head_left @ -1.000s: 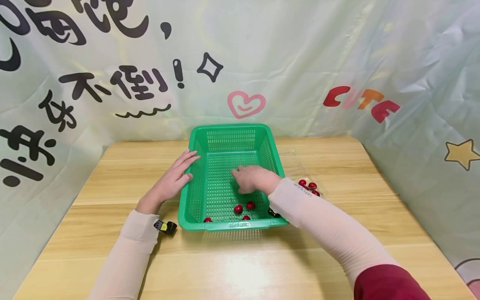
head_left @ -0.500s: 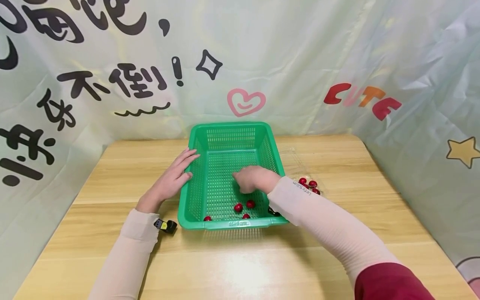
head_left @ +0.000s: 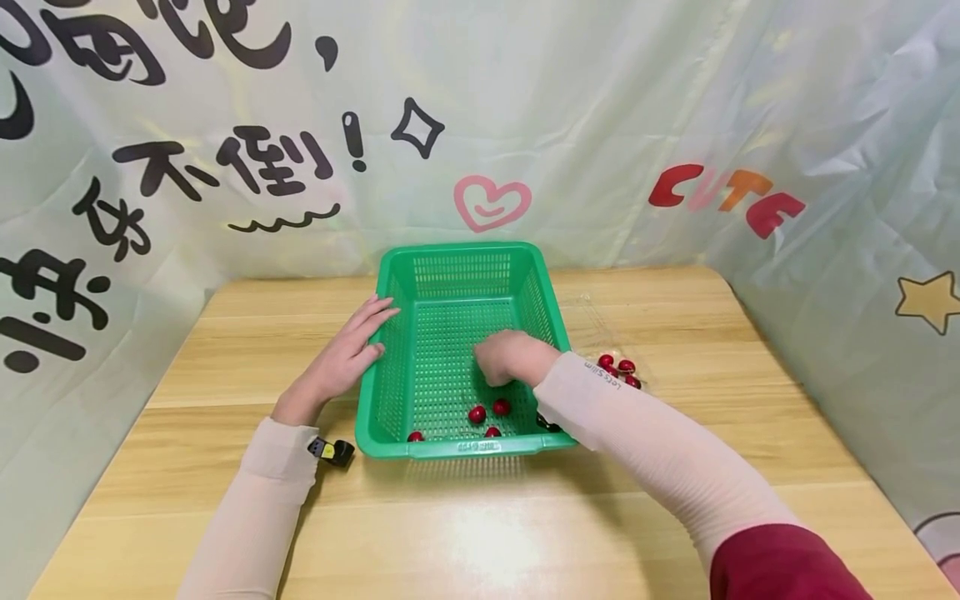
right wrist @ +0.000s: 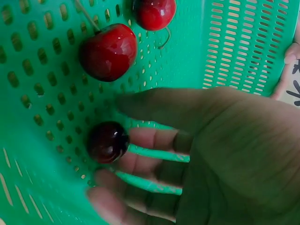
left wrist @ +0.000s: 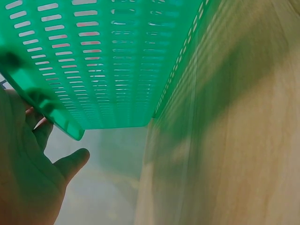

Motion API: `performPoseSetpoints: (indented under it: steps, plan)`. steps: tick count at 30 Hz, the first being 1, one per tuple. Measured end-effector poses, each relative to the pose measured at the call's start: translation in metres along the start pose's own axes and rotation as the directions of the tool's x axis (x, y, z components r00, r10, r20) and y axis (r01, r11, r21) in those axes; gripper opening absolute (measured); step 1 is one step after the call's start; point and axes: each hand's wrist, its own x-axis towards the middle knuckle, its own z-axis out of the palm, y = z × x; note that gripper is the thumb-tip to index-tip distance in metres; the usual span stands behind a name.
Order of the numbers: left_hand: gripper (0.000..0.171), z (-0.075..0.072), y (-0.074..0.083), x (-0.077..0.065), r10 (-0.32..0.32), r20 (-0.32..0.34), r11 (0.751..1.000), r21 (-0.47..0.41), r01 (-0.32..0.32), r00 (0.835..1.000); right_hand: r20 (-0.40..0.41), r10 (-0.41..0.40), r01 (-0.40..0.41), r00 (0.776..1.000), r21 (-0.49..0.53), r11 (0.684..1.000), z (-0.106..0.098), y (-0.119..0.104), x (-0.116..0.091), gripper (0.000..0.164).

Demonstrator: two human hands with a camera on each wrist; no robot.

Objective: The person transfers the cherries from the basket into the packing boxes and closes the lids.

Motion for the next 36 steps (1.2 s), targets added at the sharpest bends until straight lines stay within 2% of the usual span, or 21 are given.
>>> performPoseSetpoints:
  steps: [3,9,21,32,36]
  plan:
    - [0.054,0.000,0.000,0.000,0.007,-0.003,1.000,0.006,-0.007,1.000,0.010,0.026,-0.026,1.000,0.000,1.000,-0.001,0.000,-0.002,0.022]
    - [0.054,0.000,0.000,0.000,0.010,-0.001,1.000,0.013,-0.010,1.000,0.051,0.056,-0.056,0.997,-0.008,0.998,-0.002,0.001,-0.007,0.007]
    - [0.054,0.000,0.000,0.000,0.004,-0.002,1.000,0.014,-0.004,1.000,0.165,0.064,-0.036,0.984,-0.172,0.984,-0.004,-0.001,-0.010,0.012]
    - [0.053,0.001,0.003,0.001,0.007,0.006,1.000,0.024,-0.007,1.000,0.159,0.094,-0.053,0.983,-0.242,0.969,-0.006,0.000,-0.016,0.024]
    - [0.053,0.001,0.003,0.001,0.010,0.008,1.000,0.018,-0.010,1.000,0.150,0.071,-0.036,0.986,-0.227,0.973,-0.006,0.000,-0.016,0.029]
